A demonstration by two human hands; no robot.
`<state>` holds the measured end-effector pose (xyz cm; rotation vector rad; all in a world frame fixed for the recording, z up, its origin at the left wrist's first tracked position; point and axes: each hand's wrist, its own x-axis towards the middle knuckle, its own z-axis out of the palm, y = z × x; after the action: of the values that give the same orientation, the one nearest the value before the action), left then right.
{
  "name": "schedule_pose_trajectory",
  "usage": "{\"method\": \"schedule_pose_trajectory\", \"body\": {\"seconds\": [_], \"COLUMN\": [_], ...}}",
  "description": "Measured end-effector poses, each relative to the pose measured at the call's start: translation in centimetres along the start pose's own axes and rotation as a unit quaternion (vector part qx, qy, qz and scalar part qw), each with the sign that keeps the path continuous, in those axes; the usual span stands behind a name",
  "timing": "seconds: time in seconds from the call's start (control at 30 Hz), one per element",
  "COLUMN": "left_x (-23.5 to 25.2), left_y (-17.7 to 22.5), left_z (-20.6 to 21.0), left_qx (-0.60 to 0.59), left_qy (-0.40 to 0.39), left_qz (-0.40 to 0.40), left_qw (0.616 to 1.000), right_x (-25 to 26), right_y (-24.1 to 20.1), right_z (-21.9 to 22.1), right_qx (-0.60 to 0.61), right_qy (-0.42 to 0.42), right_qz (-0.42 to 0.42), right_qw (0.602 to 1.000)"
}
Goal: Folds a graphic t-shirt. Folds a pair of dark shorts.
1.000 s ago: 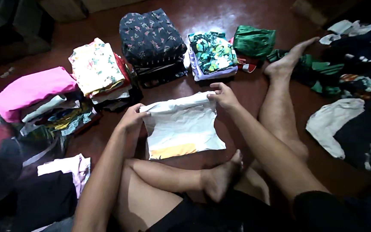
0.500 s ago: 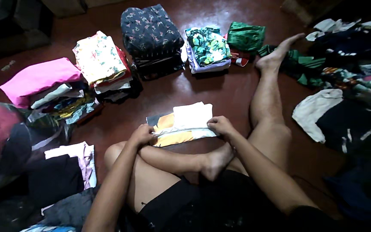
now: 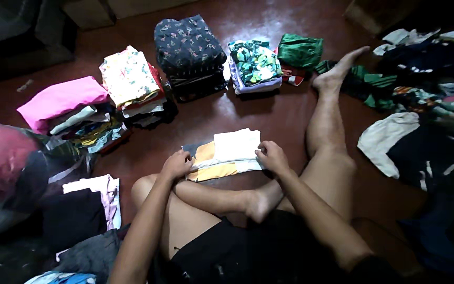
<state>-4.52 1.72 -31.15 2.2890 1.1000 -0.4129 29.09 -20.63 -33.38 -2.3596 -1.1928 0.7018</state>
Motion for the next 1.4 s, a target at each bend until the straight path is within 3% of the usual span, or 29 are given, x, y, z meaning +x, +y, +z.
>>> {"method": "schedule_pose_trajectory", "body": {"seconds": [0.1, 0.17, 0.23, 0.3, 0.37, 0.47, 0.57, 0.67, 0.77, 0.83, 0.9, 1.0, 1.1, 1.2, 1.4], "left_x": [0.5, 0.7, 0.6, 0.6, 1.1, 1.9, 2.9, 2.9, 1.8, 1.6, 1.6, 0.6, -1.5, -2.6, 0.1], "left_y": [0.3, 0.0, 0.7, 2.1, 3.6, 5.2, 4.9, 4.4, 4.4, 4.4, 4.7, 6.5, 9.8, 11.8, 13.2], "left_z": [0.8, 0.7, 0.7, 1.4, 2.3, 3.1, 4.4, 4.7, 5.0, 5.0, 4.7, 4.1, 2.6, 1.5, 0.7], "left_qx": [0.015, -0.034, -0.120, -0.167, -0.159, -0.173, -0.219, -0.349, -0.461, -0.506, -0.557, -0.624, -0.599, -0.575, -0.593], "left_qy": [-0.044, -0.057, -0.037, -0.021, 0.013, 0.033, 0.046, 0.083, 0.032, 0.005, 0.034, 0.101, 0.135, 0.120, 0.019], "left_qz": [-0.086, -0.176, -0.234, -0.278, -0.317, -0.335, -0.311, -0.223, -0.169, -0.162, -0.146, -0.096, -0.057, -0.019, 0.062], "left_qw": [0.995, 0.982, 0.964, 0.946, 0.935, 0.926, 0.924, 0.906, 0.871, 0.847, 0.817, 0.769, 0.787, 0.809, 0.803], "right_x": [0.4, -0.4, -1.2, -1.6, -1.4, 0.1, 1.4, 2.1, 1.9, 1.9, 1.6, -0.2, -1.6, -2.0, 0.5], "right_y": [0.0, -1.0, -2.3, -2.9, -2.2, -1.4, -0.4, 0.6, 0.0, -1.1, -3.6, -9.1, -12.7, -13.3, -8.3], "right_z": [1.8, 2.5, 2.8, 3.6, 4.9, 5.5, 5.2, 4.2, 3.9, 4.5, 5.7, 7.2, 7.5, 7.2, 4.2], "right_qx": [-0.076, -0.105, -0.111, -0.124, -0.143, -0.154, -0.150, -0.130, -0.096, -0.069, 0.002, 0.201, 0.370, 0.458, 0.492], "right_qy": [-0.055, -0.020, 0.021, -0.018, -0.066, -0.044, -0.017, 0.004, 0.038, 0.057, 0.031, -0.082, -0.172, -0.178, -0.104], "right_qz": [0.003, -0.022, -0.074, -0.085, -0.071, -0.079, -0.084, -0.049, -0.032, -0.077, -0.138, -0.180, -0.172, -0.152, -0.014], "right_qw": [0.996, 0.994, 0.991, 0.989, 0.985, 0.984, 0.985, 0.990, 0.994, 0.993, 0.990, 0.959, 0.897, 0.858, 0.865]}}
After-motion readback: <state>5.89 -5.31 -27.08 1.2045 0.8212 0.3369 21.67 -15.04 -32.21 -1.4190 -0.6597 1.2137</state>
